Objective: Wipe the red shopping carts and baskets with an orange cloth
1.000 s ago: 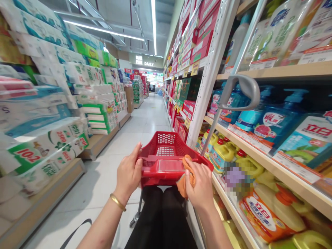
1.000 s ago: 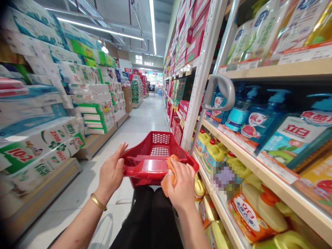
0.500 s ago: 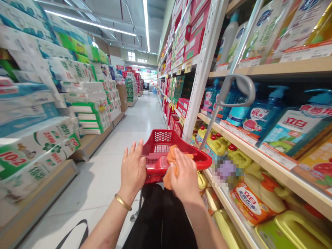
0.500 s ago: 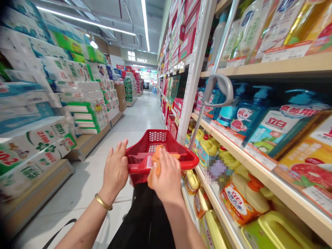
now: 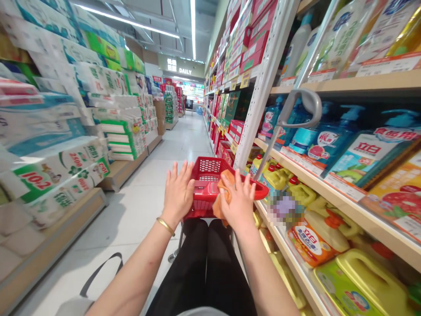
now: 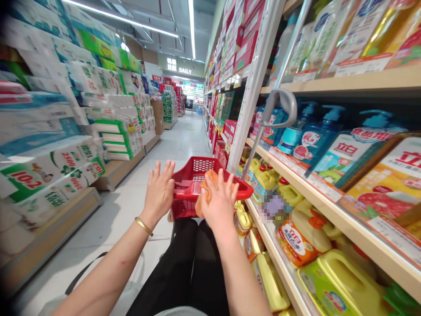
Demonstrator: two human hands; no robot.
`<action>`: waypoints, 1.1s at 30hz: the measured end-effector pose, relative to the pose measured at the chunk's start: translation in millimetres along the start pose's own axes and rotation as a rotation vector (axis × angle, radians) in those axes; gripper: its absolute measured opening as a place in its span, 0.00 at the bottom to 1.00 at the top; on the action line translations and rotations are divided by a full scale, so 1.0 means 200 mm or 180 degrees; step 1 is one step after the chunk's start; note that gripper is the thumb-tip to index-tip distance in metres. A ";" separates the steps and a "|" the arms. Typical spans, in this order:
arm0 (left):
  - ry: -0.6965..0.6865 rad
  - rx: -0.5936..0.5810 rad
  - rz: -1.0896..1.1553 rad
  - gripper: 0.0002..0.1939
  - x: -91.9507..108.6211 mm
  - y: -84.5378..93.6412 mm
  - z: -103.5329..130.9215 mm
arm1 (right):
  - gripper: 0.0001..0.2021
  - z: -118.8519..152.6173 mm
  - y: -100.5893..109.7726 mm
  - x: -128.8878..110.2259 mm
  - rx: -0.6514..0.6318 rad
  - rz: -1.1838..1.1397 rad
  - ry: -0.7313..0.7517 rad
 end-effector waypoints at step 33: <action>0.0016 -0.0144 -0.0316 0.32 0.06 -0.05 0.00 | 0.23 0.05 0.04 0.25 -0.0113 -0.0075 -0.0665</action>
Point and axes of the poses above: each hand's wrist, its own z-axis away from the middle knuckle, its own y-axis out of the back of the hand, x = y × z, the point moved 10 cm from there along -z, towards the middle knuckle, and after that the axes turned 4 degrees about y, right-handed, at the moved point
